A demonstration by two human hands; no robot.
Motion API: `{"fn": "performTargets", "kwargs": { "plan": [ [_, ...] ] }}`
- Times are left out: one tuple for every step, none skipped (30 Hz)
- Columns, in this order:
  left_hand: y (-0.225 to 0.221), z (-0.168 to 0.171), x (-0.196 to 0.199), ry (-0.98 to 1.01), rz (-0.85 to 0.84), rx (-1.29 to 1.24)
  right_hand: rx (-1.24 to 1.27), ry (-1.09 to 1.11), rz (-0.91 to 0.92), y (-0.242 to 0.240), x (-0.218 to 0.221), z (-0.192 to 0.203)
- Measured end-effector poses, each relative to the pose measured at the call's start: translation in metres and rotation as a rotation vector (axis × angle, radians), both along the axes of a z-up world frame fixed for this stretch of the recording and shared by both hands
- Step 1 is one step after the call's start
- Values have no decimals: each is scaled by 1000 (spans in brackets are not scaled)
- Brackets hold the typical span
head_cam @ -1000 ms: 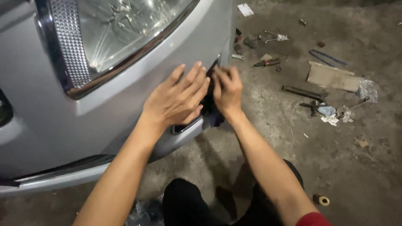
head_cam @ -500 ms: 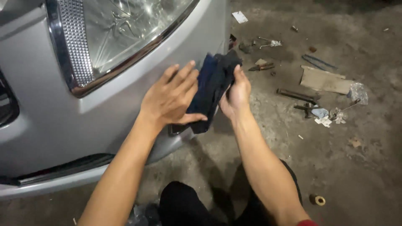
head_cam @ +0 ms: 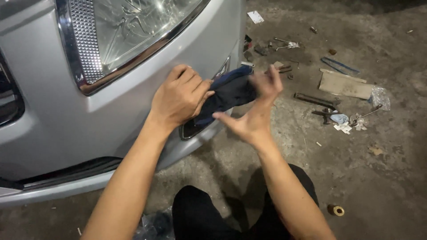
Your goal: The person cleans the front headlight of a white car using a dark cloth. They wipe the headlight lens and the surrounding bumper area with both hands, moving around the front of the vehicle to reach different sections.
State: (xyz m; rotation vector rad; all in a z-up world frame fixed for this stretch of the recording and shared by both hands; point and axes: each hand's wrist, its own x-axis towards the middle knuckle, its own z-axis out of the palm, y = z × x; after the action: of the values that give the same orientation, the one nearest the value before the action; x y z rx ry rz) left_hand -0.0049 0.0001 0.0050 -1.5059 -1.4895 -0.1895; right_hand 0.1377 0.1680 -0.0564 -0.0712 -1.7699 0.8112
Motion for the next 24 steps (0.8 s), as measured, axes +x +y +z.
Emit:
{"fn": "performTargets", "kwargs": {
  "plan": [
    [1,2,-3,-1,-22,2,341,60,-104,-2,-3,6],
    [0,6,0,5,-23,3,341,66,-105,-4,-1,4],
    [-1,9,3,-7,-51,10,435,29,-153,-7,0,2],
    [-2,11,5,-19,-78,17,529,-8,-200,-11,2,-2],
    [-3,12,7,-22,-76,16,528,-10,-197,-6,2,-1],
    [-4,13,8,-17,-80,5,496,-3,-165,-2,3,-1],
    [-3,14,7,-8,-87,-2,467,7,-135,4,2,0],
    [-2,15,6,-7,-86,0,469,7,-134,7,5,7],
    [-2,13,7,-19,-70,0,352,-21,-5,9,10,13],
    [-2,11,8,-32,-54,0,233,-49,123,11,16,18],
    [-2,11,9,-36,-56,0,233,-54,121,11,14,9],
    [-2,11,10,-16,-38,-1,113,-59,148,11,12,0],
    [-1,13,10,9,-21,1,-5,-60,172,12,9,-8],
    [0,13,9,9,-25,3,-3,-61,167,10,7,-11],
    [0,12,8,21,-29,7,-79,-71,37,7,5,-14],
    [1,11,8,34,-34,12,-155,-81,-94,4,3,-18],
    [0,10,8,27,-33,9,-157,-87,-94,-3,1,-27],
    [-1,9,8,32,-38,16,-576,-112,181,-9,-1,-36],
    [0,11,5,47,-46,25,-985,-125,464,-14,-7,-43],
    [1,12,6,50,-50,25,-984,-120,462,-22,-8,-53],
    [0,13,7,61,-60,28,-1055,-178,582,-30,-8,-64],
    [0,13,8,73,-70,30,-1125,-237,704,-39,-9,-75],
    [0,12,7,70,-69,26,-1129,-238,704,-41,-11,-68],
    [-1,11,7,79,-72,28,-1103,-271,725,-44,-12,-61]
  ]
}}
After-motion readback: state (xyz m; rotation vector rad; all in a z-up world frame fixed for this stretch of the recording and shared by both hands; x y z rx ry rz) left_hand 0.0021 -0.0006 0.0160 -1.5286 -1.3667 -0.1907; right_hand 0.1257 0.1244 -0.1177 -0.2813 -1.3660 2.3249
